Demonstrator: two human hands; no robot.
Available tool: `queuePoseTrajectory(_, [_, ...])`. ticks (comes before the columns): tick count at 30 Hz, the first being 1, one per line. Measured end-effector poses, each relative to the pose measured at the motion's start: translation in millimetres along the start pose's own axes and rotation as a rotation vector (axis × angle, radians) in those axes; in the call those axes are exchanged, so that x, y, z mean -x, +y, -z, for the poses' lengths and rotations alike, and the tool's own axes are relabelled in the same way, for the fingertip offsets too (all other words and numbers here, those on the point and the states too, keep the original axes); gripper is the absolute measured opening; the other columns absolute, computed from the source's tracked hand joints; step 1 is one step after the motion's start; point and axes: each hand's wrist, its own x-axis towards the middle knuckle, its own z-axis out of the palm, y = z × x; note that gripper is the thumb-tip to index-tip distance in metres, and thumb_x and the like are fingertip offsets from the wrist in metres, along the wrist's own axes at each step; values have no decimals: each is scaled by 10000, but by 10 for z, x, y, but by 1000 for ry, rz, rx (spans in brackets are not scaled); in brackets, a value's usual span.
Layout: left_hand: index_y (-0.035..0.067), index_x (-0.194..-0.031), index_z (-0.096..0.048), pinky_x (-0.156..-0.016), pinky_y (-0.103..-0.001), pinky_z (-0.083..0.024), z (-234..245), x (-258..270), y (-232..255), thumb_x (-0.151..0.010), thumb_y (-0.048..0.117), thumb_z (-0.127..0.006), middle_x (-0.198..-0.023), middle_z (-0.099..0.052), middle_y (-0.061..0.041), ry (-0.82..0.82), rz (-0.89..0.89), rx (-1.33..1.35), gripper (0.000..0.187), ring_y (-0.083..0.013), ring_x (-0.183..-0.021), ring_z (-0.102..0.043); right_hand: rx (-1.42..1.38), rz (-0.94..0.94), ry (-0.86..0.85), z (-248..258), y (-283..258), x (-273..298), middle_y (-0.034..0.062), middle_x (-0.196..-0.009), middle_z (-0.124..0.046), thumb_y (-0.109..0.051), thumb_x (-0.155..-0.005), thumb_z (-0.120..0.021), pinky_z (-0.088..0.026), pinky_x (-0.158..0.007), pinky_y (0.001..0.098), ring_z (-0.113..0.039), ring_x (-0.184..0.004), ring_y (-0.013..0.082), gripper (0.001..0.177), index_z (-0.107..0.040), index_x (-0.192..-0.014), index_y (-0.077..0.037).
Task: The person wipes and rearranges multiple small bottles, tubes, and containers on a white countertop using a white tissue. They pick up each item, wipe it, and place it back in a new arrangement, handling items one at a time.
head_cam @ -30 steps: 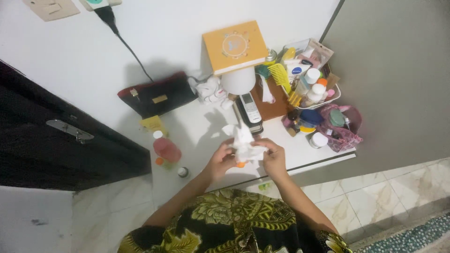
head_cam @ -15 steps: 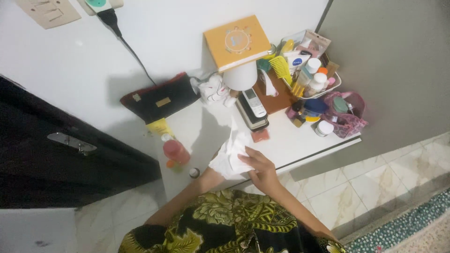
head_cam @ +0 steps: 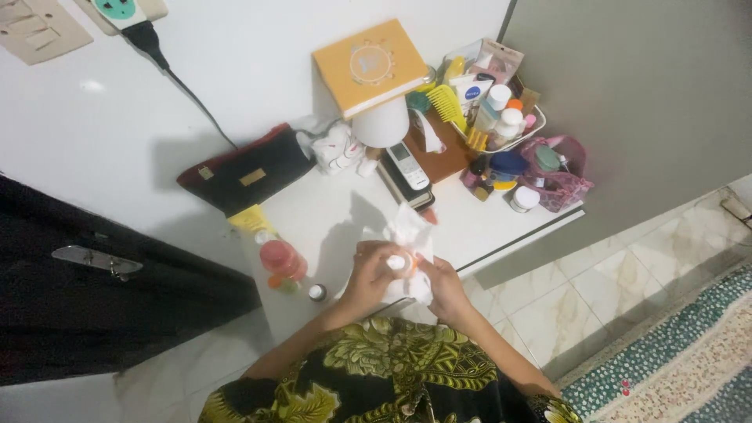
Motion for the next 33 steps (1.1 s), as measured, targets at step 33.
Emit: queuePoseTrajectory(33, [78,-1240,-542,-945,-467,-471,449,-345,-1147,-933,72,-680,-1127,-525,-91,835,878,-938,336,-302,-1083,-566,326,87,-18,1490,-691,-1275,162,-872,-747,-85,-972,-663,-626,-700,440,-764,-792,256,184,-690,-1113,30])
